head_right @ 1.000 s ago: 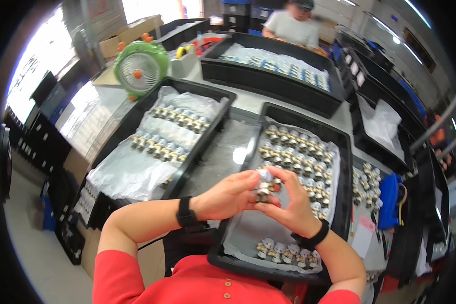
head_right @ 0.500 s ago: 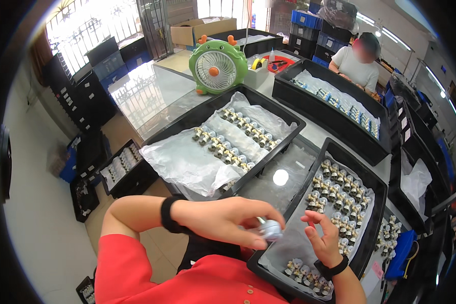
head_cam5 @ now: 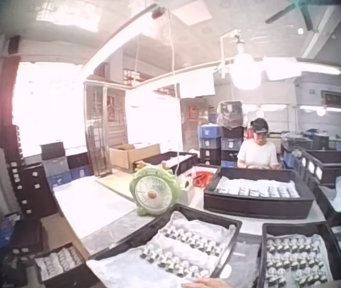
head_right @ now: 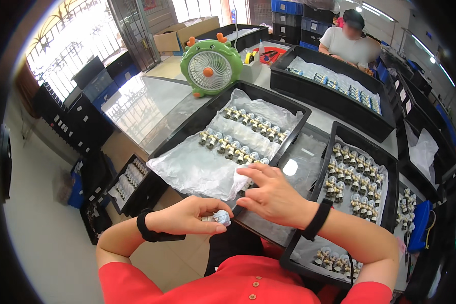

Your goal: The person picks up small, wrapped miniature figures from a tray and unwraps them. They then use a red-handled tool to apply a substance to the base of the figures. The person places the treated figures into a separate tray lined with plastic. The process is repeated for multiple figures.

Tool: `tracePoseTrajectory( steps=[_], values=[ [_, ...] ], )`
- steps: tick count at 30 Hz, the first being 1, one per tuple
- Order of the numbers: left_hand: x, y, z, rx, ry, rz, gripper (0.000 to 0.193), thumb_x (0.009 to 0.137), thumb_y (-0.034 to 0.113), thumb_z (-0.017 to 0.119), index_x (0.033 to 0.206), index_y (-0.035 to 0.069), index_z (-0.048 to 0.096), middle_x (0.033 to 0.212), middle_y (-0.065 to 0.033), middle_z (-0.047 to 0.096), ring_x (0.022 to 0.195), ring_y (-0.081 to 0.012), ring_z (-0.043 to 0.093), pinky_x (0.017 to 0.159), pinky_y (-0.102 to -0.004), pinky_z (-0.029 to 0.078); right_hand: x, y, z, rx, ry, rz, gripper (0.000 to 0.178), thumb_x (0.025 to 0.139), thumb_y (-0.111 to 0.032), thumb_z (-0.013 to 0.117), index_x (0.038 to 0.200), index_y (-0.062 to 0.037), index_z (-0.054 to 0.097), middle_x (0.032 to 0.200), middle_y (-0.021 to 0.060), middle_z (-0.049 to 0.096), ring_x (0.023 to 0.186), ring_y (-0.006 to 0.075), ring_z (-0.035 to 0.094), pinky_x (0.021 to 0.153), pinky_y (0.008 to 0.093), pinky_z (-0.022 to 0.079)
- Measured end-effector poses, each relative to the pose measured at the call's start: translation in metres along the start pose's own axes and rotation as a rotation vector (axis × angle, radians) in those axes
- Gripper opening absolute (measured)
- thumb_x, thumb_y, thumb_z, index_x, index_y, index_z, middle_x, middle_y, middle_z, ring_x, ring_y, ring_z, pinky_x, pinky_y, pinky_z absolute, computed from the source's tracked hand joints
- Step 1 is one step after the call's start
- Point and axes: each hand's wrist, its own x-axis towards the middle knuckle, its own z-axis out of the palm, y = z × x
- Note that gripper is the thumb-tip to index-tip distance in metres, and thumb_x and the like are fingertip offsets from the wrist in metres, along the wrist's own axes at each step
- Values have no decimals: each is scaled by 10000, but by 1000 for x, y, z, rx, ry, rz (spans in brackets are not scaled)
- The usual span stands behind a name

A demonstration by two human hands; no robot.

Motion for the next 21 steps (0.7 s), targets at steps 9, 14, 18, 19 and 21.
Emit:
tracePoseTrajectory(
  steps=[9,14,18,19,21],
  values=[
    [3,-5,-9,294,145,140,355,835,262,668,1082,36,552,905,-110,571,781,-195,573,722,-307,466,42,28,24,325,65,288,280,903,-204,536,1091,-6,599,1035,156,583,1061,299,536,905,383,417],
    [41,-36,-47,671,207,52,383,839,274,628,1116,32,521,997,-214,538,881,-351,577,800,-415,462,36,50,-3,433,189,573,402,935,-237,518,1236,29,530,1211,158,545,1113,250,540,926,320,424],
    [89,-49,-93,891,50,-235,467,802,301,642,1104,-41,541,1039,-269,604,1027,-406,563,882,-438,445,25,52,-8,488,213,668,436,925,-249,535,1265,23,514,1287,144,516,1181,233,502,958,312,398],
    [95,-43,-98,992,50,-306,485,800,305,639,1110,-56,540,1035,-254,613,1032,-387,572,885,-435,451,23,50,-9,471,208,671,438,924,-253,538,1264,24,515,1284,145,518,1180,232,502,955,312,399],
    [106,-46,-109,1004,97,-373,506,810,317,631,1140,-53,532,1043,-248,614,1019,-382,580,874,-428,458,20,47,-9,442,198,667,444,922,-261,543,1262,24,516,1277,145,522,1178,231,503,949,312,402]
  ],
)
